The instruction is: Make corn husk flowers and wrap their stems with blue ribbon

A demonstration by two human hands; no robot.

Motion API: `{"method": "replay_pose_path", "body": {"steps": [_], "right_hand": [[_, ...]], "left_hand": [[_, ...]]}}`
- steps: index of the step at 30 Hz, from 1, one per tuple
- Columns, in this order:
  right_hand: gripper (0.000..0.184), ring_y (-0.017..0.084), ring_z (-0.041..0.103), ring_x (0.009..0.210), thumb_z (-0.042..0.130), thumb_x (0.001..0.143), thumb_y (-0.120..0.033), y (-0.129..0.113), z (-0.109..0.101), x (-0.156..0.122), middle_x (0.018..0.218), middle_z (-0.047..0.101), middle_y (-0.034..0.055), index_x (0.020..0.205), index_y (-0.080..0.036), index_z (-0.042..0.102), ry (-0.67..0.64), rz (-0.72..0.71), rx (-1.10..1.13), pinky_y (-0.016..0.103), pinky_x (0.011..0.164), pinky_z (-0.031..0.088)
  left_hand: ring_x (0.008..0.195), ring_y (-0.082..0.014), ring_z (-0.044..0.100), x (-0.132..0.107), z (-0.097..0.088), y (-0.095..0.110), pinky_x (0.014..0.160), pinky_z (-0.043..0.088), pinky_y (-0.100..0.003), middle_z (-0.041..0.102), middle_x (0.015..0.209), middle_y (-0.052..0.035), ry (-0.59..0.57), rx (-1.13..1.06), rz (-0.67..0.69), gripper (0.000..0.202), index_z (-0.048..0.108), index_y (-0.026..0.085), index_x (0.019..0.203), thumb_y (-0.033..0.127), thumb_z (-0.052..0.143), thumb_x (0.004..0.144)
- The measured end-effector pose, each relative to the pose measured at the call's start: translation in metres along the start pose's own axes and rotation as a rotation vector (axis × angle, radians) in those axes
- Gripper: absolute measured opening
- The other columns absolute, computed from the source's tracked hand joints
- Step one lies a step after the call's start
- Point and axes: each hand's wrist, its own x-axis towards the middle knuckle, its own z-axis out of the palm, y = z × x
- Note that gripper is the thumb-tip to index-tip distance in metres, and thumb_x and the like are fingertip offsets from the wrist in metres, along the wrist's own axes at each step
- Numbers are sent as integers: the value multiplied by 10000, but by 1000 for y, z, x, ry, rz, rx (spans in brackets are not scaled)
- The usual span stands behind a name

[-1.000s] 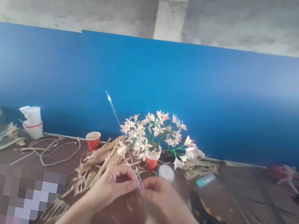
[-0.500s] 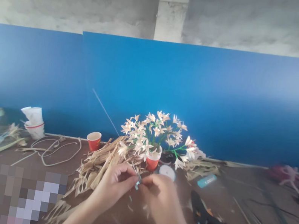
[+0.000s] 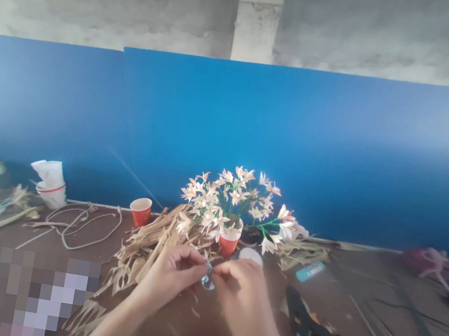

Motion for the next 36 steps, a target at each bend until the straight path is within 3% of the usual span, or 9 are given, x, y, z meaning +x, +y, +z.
{"method": "replay_pose_path", "body": {"steps": [4, 9, 12, 15, 19, 23, 27, 29, 36], "right_hand": [[72, 185, 575, 683, 641, 722, -223, -3, -3, 2, 672, 669, 15, 660, -207, 673, -103, 181, 288, 298, 664, 412], [194, 95, 507, 493, 705, 690, -358, 4, -5, 1, 580, 642, 1, 669, -171, 659, -429, 500, 815, 218, 493, 361], [221, 79, 519, 501, 707, 704, -379, 11, -6, 2, 599, 655, -2, 669, -168, 652, -539, 540, 917, 200, 513, 372], [252, 99, 566, 578, 610, 789, -387, 18, -5, 10, 649, 671, 11, 687, -163, 668, -520, 430, 765, 211, 577, 404], [297, 125, 563, 621, 452, 855, -302, 33, 11, 18, 694, 675, 23, 716, -160, 672, -344, 225, 97, 218, 561, 383], [240, 166, 554, 710, 498, 772, -201, 46, 46, 9, 681, 651, 35, 585, -168, 646, -326, 154, -85, 265, 648, 351], [144, 219, 555, 773, 557, 697, -199, 55, 76, -5, 693, 659, 63, 585, -164, 641, -329, 142, -169, 322, 726, 327], [129, 222, 559, 765, 559, 677, -181, 58, 85, -8, 677, 657, 66, 569, -161, 626, -329, 149, -164, 329, 739, 325], [125, 165, 563, 618, 536, 710, -204, 55, 77, -8, 603, 636, 17, 625, -160, 617, -327, 230, 75, 241, 580, 382]], "left_hand": [[427, -98, 543, 0, -3, 1, 441, 438, -217, 639, 557, -2, 14, 26, 37, 185, 714, 135, 698, 306, 761, 644], [434, -72, 539, -3, -5, 5, 430, 420, -177, 617, 562, 17, -138, -103, 50, 183, 666, 142, 609, 284, 777, 643], [437, -73, 542, -5, -5, 6, 427, 420, -170, 599, 538, 20, -178, -166, 43, 216, 643, 139, 596, 301, 773, 654], [402, -69, 539, -4, -8, 4, 407, 423, -169, 592, 527, 24, -195, -181, -10, 242, 637, 135, 584, 312, 801, 613], [402, -73, 567, -1, -16, -4, 400, 420, -161, 602, 543, 21, -341, -219, -71, 218, 655, 136, 595, 282, 816, 594], [424, -85, 583, -6, -17, -13, 396, 438, -166, 620, 572, 7, -421, -217, -72, 178, 673, 135, 610, 249, 810, 604], [449, -97, 591, -15, -10, -29, 426, 467, -180, 628, 557, 3, -459, -166, -156, 180, 675, 133, 635, 239, 814, 593], [448, -106, 591, -19, -8, -39, 427, 468, -191, 624, 552, 0, -395, -185, -145, 188, 672, 127, 623, 240, 818, 586], [379, -83, 545, -19, -16, -61, 369, 435, -184, 591, 549, 9, -305, -429, -71, 180, 668, 134, 590, 233, 817, 592]]}}
